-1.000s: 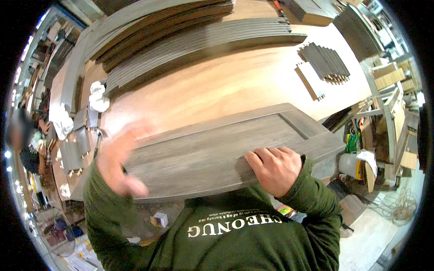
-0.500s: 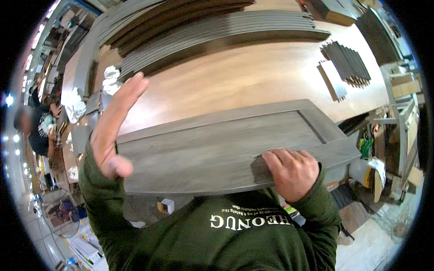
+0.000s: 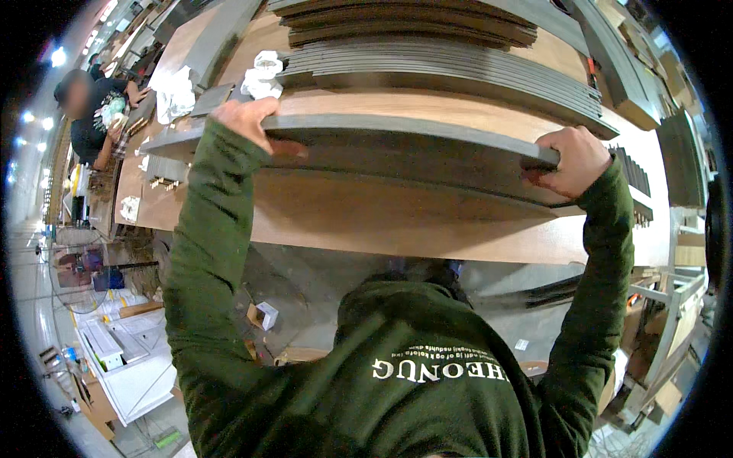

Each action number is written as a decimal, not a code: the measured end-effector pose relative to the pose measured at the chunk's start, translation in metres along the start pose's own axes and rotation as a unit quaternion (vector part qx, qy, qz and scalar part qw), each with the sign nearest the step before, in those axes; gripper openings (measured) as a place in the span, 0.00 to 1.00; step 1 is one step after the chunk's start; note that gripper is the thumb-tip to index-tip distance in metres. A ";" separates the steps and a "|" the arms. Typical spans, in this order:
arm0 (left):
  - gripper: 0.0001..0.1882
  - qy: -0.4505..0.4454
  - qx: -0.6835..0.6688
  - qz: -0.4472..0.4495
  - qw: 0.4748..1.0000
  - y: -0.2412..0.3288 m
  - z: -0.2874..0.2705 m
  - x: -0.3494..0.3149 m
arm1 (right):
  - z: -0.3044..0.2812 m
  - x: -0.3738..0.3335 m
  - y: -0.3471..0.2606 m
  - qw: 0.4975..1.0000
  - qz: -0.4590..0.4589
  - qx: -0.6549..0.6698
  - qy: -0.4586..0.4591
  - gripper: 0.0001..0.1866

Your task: The person picks up, flips, and organizes wood cabinet panels and frame components on a large work table while coworkers perform similar tasks nearby.

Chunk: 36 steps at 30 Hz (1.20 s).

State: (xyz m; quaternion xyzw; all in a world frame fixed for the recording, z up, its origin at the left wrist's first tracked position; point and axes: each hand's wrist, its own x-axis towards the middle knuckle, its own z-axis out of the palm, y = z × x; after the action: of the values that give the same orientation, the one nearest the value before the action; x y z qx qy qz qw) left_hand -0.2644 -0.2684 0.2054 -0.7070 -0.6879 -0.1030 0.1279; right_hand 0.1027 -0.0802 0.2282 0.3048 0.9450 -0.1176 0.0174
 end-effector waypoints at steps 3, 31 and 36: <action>0.30 0.016 -0.048 0.045 0.998 0.005 0.005 0.002 | -0.004 0.006 0.011 1.000 -0.010 0.011 -0.016 0.16; 0.27 0.071 0.119 -0.044 0.989 0.005 -0.091 -0.055 | -0.017 -0.084 0.110 0.974 0.031 0.225 0.001 0.20; 0.29 0.136 0.122 -0.137 0.974 -0.019 -0.002 -0.098 | -0.005 -0.026 0.046 0.998 0.047 0.044 -0.012 0.14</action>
State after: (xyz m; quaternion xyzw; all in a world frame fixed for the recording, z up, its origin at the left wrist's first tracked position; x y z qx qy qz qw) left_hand -0.2865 -0.3616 0.1761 -0.5647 -0.7617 -0.1297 0.2901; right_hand 0.1505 -0.0578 0.2264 0.3475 0.9234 -0.1619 0.0209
